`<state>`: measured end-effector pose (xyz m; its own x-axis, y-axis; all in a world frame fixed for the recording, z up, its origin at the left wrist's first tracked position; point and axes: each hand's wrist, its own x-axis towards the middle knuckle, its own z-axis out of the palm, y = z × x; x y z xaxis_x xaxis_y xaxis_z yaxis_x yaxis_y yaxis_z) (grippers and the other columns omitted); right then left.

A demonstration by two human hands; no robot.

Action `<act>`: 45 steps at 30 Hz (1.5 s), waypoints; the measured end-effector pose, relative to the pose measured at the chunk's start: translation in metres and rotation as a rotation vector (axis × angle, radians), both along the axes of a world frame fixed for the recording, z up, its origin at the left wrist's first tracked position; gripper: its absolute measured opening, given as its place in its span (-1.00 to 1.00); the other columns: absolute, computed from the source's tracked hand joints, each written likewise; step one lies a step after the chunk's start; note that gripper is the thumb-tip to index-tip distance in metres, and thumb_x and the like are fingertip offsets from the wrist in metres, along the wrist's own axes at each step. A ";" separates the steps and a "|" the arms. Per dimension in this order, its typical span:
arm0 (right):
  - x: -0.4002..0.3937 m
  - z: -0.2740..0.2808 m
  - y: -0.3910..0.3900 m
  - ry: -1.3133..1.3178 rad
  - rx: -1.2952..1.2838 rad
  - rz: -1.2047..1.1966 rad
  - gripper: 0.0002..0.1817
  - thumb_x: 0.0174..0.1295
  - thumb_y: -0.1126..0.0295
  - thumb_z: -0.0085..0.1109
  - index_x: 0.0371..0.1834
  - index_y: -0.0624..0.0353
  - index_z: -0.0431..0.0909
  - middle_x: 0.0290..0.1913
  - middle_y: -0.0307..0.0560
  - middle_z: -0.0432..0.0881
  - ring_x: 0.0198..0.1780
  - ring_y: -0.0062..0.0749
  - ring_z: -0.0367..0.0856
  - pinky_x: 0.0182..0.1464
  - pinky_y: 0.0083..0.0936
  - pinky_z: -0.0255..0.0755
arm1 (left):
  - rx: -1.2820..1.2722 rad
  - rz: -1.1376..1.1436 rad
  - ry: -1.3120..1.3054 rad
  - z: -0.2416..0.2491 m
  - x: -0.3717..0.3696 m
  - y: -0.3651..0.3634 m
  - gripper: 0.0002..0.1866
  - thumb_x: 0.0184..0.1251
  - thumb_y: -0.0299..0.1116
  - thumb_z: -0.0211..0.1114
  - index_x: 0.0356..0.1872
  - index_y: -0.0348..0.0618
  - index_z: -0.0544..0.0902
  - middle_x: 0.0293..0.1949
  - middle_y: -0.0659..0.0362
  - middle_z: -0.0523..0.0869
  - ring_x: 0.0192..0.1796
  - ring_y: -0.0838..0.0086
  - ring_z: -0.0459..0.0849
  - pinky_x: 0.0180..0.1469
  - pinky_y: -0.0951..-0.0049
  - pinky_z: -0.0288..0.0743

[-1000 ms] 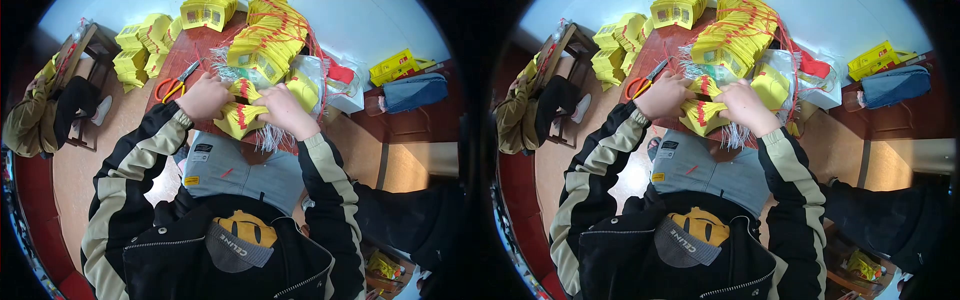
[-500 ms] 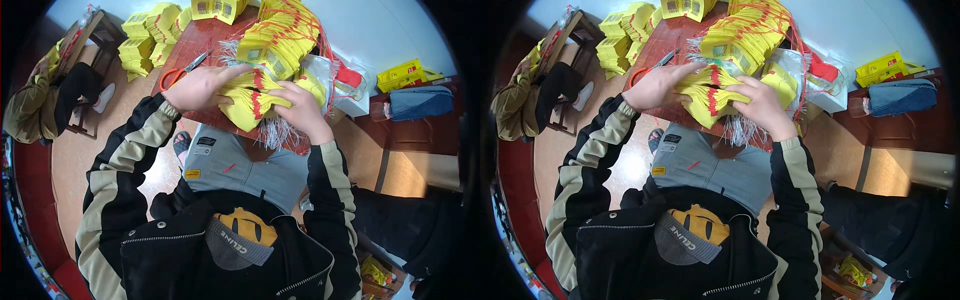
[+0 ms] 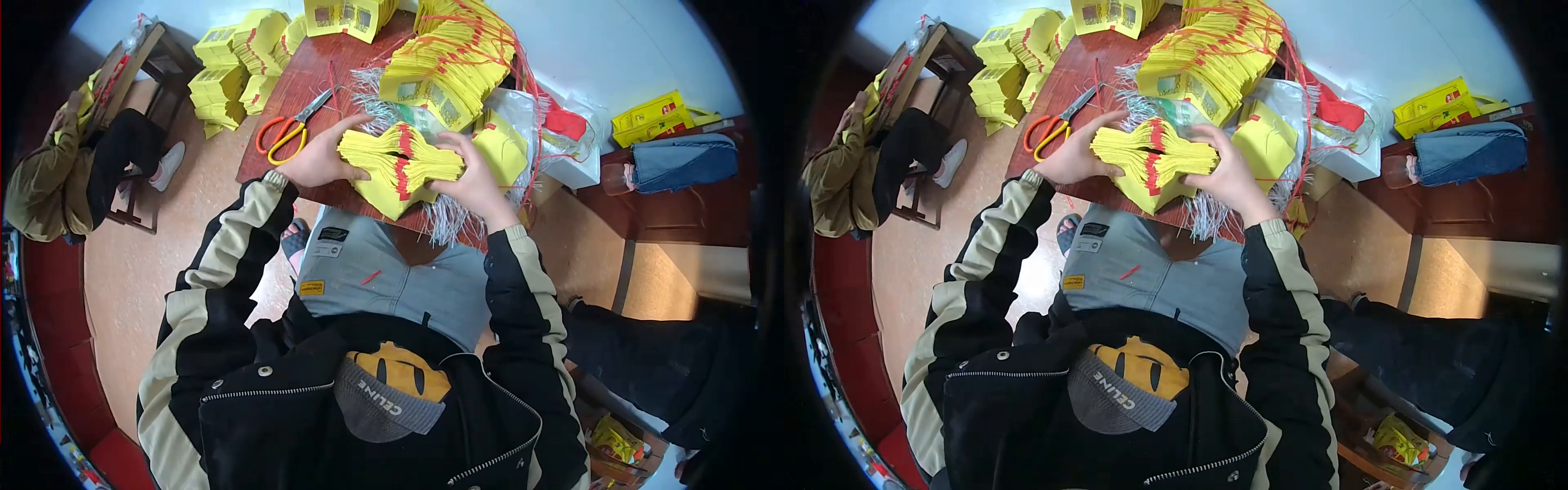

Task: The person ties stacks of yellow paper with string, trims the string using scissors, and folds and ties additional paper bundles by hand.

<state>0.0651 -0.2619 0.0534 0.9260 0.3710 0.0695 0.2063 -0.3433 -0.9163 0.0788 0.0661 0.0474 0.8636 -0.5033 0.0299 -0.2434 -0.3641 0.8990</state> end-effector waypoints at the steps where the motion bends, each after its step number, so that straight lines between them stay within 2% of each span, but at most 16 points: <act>1: 0.002 -0.013 -0.002 -0.003 0.024 0.033 -0.18 -0.01 0.62 0.58 0.42 0.12 0.50 0.17 -0.12 0.75 0.26 -0.41 0.69 0.35 -0.40 0.52 | -0.048 -0.041 0.038 -0.011 0.002 0.002 0.06 0.09 -0.56 0.71 0.64 -0.10 0.29 0.27 0.09 0.71 0.33 0.37 0.67 0.44 0.28 0.54; 2: 0.002 -0.027 -0.003 0.164 0.134 0.056 -0.16 -0.02 0.66 0.58 0.44 0.21 0.48 0.15 -0.16 0.74 0.19 -0.47 0.70 0.31 -0.45 0.55 | -0.098 -0.084 0.080 -0.023 0.003 0.003 -0.02 0.12 -0.56 0.70 0.58 -0.17 0.35 0.28 0.11 0.72 0.34 0.39 0.66 0.46 0.29 0.52; 4: 0.002 -0.037 -0.004 0.211 0.133 0.027 -0.18 -0.01 0.67 0.58 0.43 0.24 0.49 0.16 -0.16 0.75 0.18 -0.47 0.71 0.30 -0.46 0.56 | -0.095 -0.099 0.133 -0.024 0.001 0.000 -0.22 0.18 -0.54 0.69 0.43 -0.32 0.51 0.29 0.14 0.74 0.35 0.44 0.66 0.47 0.30 0.51; 9: 0.002 -0.026 -0.006 0.231 0.087 0.043 -0.22 0.02 0.66 0.60 0.39 0.30 0.52 0.16 -0.18 0.76 0.17 -0.50 0.72 0.28 -0.47 0.58 | -0.180 -0.081 0.137 -0.013 -0.004 0.001 -0.24 0.20 -0.52 0.69 0.43 -0.29 0.51 0.30 0.13 0.74 0.29 0.43 0.71 0.41 0.32 0.56; 11: 0.006 -0.008 -0.004 0.219 0.205 0.030 -0.28 0.05 0.63 0.63 0.35 0.31 0.55 0.18 -0.18 0.76 0.18 -0.51 0.72 0.28 -0.44 0.59 | -0.209 -0.063 0.170 0.009 -0.002 0.001 -0.24 0.21 -0.52 0.68 0.44 -0.29 0.51 0.30 0.13 0.73 0.28 0.44 0.72 0.40 0.32 0.57; 13: 0.010 0.013 0.001 0.266 0.164 0.001 -0.30 0.13 0.55 0.63 0.37 0.32 0.53 0.19 -0.14 0.76 0.18 -0.47 0.72 0.29 -0.41 0.59 | -0.385 0.088 0.287 0.027 -0.004 -0.003 -0.25 0.29 -0.50 0.63 0.47 -0.28 0.47 0.30 0.12 0.73 0.27 0.45 0.72 0.37 0.33 0.59; 14: 0.015 0.015 0.005 0.254 0.382 -0.023 -0.31 0.19 0.51 0.60 0.39 0.31 0.50 0.20 -0.11 0.76 0.19 -0.44 0.72 0.30 -0.40 0.58 | -0.444 0.104 0.252 0.028 0.000 -0.006 -0.32 0.41 -0.40 0.55 0.48 -0.29 0.45 0.26 0.12 0.74 0.25 0.46 0.72 0.34 0.33 0.60; 15: 0.021 0.015 0.008 0.242 0.601 -0.047 -0.32 0.25 0.47 0.58 0.42 0.31 0.48 0.20 -0.09 0.75 0.19 -0.41 0.72 0.32 -0.38 0.57 | -0.443 0.106 0.254 0.028 0.005 -0.010 -0.32 0.41 -0.40 0.55 0.48 -0.29 0.45 0.26 0.12 0.74 0.25 0.46 0.72 0.34 0.33 0.60; 17: 0.031 0.020 0.017 0.212 0.618 -0.084 -0.32 0.33 0.41 0.52 0.47 0.30 0.42 0.24 -0.07 0.73 0.21 -0.37 0.72 0.33 -0.37 0.56 | -0.442 0.220 0.233 0.027 0.015 -0.016 -0.37 0.51 -0.34 0.41 0.51 -0.25 0.42 0.32 0.13 0.69 0.32 0.44 0.68 0.36 0.36 0.57; 21: 0.037 0.028 0.023 0.208 0.671 -0.054 -0.32 0.33 0.42 0.53 0.46 0.28 0.42 0.30 -0.10 0.68 0.26 -0.37 0.70 0.32 -0.38 0.57 | -0.589 0.192 0.308 0.026 0.030 -0.022 -0.36 0.57 -0.26 0.39 0.52 -0.32 0.38 0.35 0.10 0.65 0.34 0.46 0.66 0.39 0.36 0.56; 27: 0.040 0.014 0.009 0.236 0.612 0.007 -0.29 0.16 0.59 0.58 0.41 0.25 0.49 0.21 -0.13 0.74 0.20 -0.38 0.74 0.27 -0.36 0.62 | -0.392 0.046 0.276 0.024 0.023 -0.006 -0.24 0.32 -0.39 0.61 0.48 -0.33 0.43 0.30 0.08 0.70 0.29 0.46 0.69 0.35 0.36 0.59; 30: 0.035 0.005 0.006 0.254 0.409 -0.044 -0.32 -0.01 0.71 0.57 0.29 0.29 0.63 0.15 -0.17 0.80 0.13 -0.44 0.76 0.25 -0.36 0.63 | -0.266 0.069 0.190 0.035 0.006 -0.010 -0.17 0.18 -0.49 0.68 0.47 -0.33 0.45 0.32 0.10 0.69 0.31 0.46 0.68 0.39 0.35 0.57; 32: 0.032 -0.003 0.008 0.234 0.418 -0.050 -0.31 -0.01 0.71 0.57 0.30 0.29 0.63 0.17 -0.16 0.80 0.14 -0.45 0.75 0.26 -0.36 0.62 | -0.253 0.118 -0.066 0.023 -0.003 -0.019 -0.15 0.08 -0.57 0.71 0.45 -0.31 0.47 0.30 0.12 0.71 0.32 0.44 0.68 0.42 0.34 0.54; 35: 0.030 -0.006 0.015 0.167 0.418 -0.044 -0.32 0.03 0.74 0.51 0.32 0.30 0.62 0.20 -0.15 0.79 0.17 -0.45 0.74 0.28 -0.38 0.60 | -0.258 0.194 -0.160 0.002 -0.016 -0.024 -0.18 0.07 -0.55 0.72 0.40 -0.28 0.50 0.27 0.11 0.72 0.32 0.43 0.68 0.42 0.35 0.54; 42: 0.054 -0.039 0.017 0.219 0.466 -0.125 -0.46 0.25 0.78 0.21 0.34 0.33 0.61 0.23 -0.09 0.78 0.20 -0.41 0.72 0.30 -0.45 0.54 | -0.146 0.381 -0.274 0.001 -0.056 -0.049 -0.27 0.07 -0.38 0.76 0.28 -0.25 0.57 0.11 0.06 0.78 0.20 0.37 0.78 0.26 0.34 0.64; 45: 0.058 -0.032 0.022 0.235 0.538 -0.127 -0.45 0.21 0.76 0.26 0.33 0.33 0.61 0.20 -0.10 0.78 0.16 -0.41 0.73 0.26 -0.44 0.56 | -0.168 0.450 -0.255 -0.004 -0.067 -0.063 -0.26 0.06 -0.35 0.76 0.28 -0.25 0.57 0.12 0.04 0.77 0.21 0.30 0.79 0.24 0.31 0.65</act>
